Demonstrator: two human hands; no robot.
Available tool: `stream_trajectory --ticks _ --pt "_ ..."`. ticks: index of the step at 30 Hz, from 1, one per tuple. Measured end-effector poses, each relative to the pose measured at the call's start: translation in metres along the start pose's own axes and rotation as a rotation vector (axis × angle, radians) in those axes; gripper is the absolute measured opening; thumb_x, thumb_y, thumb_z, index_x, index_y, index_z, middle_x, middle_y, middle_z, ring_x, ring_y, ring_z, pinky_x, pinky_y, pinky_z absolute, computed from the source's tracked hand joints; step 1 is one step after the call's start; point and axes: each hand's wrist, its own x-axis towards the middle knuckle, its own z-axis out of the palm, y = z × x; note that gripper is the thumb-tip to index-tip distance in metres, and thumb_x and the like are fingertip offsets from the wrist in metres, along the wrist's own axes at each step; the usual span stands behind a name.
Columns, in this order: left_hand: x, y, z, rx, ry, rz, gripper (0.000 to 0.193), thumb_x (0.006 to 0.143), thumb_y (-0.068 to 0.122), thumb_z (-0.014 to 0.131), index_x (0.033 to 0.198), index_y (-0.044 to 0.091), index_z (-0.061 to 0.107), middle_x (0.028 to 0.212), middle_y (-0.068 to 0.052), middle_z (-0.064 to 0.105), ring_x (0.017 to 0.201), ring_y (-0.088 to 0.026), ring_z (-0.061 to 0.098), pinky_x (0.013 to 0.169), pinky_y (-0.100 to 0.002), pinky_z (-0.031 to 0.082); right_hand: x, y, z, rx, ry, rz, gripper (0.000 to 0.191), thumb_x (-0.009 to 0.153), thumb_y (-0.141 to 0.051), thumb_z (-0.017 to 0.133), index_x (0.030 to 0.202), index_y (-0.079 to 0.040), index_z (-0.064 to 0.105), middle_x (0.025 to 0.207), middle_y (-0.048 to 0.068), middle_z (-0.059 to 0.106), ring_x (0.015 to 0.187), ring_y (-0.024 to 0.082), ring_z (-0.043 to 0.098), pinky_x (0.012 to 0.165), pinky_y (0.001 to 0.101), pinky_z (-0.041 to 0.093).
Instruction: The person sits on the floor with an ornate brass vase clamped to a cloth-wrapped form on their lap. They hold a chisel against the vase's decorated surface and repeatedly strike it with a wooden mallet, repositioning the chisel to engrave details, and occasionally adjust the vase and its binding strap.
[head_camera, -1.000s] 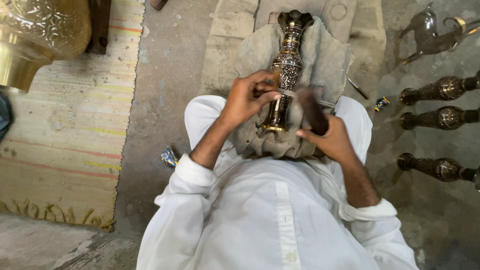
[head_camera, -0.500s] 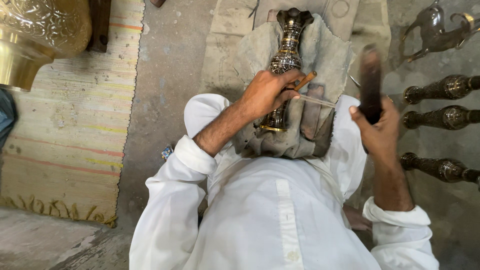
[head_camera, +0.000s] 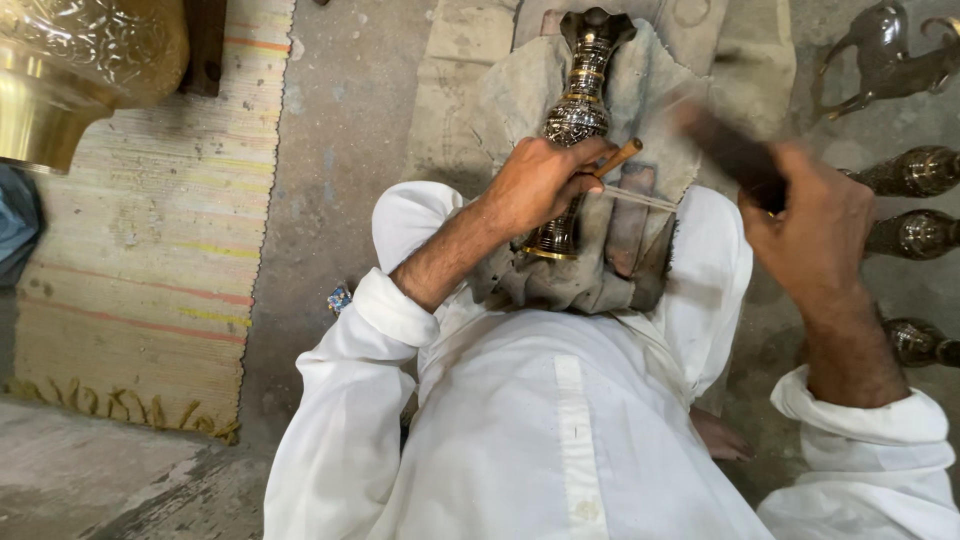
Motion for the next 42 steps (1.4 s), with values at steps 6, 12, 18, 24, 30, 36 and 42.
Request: stream_trajectory --ticks 6,12,18,24,30,36,42 --pt "-0.001 -0.001 0.0 -0.002 -0.001 0.033 0.038 0.092 0.027 0.078 0.124 0.011 0.064 0.088 -0.01 0.078 0.08 -0.034 0.075 0.07 -0.046 0.058 0.001 0.005 -0.001 -0.113 -0.028 -0.087 0.029 0.087 -0.007 0.083 0.113 -0.005 0.069 0.09 0.013 0.07 0.079 0.029 0.069 0.076 0.0426 0.053" --pt "0.0 -0.001 -0.002 -0.032 -0.017 0.011 0.039 0.093 0.027 0.078 0.125 0.011 0.064 0.089 -0.01 0.078 0.078 -0.032 0.075 0.07 -0.044 0.058 0.004 0.008 -0.003 0.089 -0.068 0.055 0.025 0.103 -0.013 0.083 0.11 -0.002 0.061 0.091 0.012 0.068 0.079 0.025 0.068 0.076 0.0391 0.053" --pt "-0.005 -0.001 -0.006 -0.072 0.002 0.045 0.038 0.093 0.028 0.078 0.124 0.011 0.065 0.091 -0.009 0.079 0.08 -0.031 0.077 0.071 -0.043 0.059 0.005 0.003 -0.004 -0.001 -0.053 -0.026 0.024 0.096 -0.007 0.081 0.111 -0.004 0.062 0.09 0.01 0.067 0.08 0.024 0.068 0.078 0.0385 0.052" --pt "-0.006 -0.005 -0.004 -0.055 -0.007 0.038 0.039 0.094 0.027 0.077 0.127 0.01 0.065 0.09 -0.012 0.077 0.076 -0.03 0.076 0.071 -0.042 0.06 0.01 -0.004 -0.009 0.135 -0.067 0.231 0.032 0.095 -0.017 0.082 0.112 0.0 0.06 0.078 0.013 0.062 0.069 0.028 0.064 0.067 0.0408 0.049" --pt "-0.01 -0.01 -0.004 -0.061 0.047 0.097 0.04 0.095 0.026 0.077 0.129 0.01 0.064 0.095 -0.013 0.078 0.079 -0.03 0.076 0.072 -0.041 0.06 0.015 -0.01 -0.016 0.013 -0.005 -0.03 0.021 0.099 -0.008 0.079 0.108 -0.004 0.061 0.089 0.009 0.066 0.075 0.021 0.067 0.071 0.0334 0.052" --pt "-0.012 -0.013 -0.004 -0.08 0.044 0.059 0.042 0.095 0.027 0.078 0.13 0.009 0.063 0.094 -0.012 0.078 0.082 -0.03 0.077 0.073 -0.041 0.06 0.021 -0.019 -0.024 -0.304 -0.048 -0.134 0.026 0.087 -0.008 0.085 0.105 -0.008 0.067 0.088 0.01 0.071 0.079 0.026 0.07 0.076 0.0389 0.053" --pt "-0.015 -0.014 -0.004 -0.105 0.073 0.073 0.041 0.095 0.026 0.077 0.13 0.009 0.064 0.097 -0.014 0.078 0.084 -0.031 0.077 0.074 -0.041 0.061 0.024 -0.023 -0.026 -0.254 -0.027 -0.124 0.032 0.082 -0.008 0.085 0.109 -0.004 0.068 0.093 0.012 0.072 0.088 0.025 0.072 0.082 0.0369 0.055"
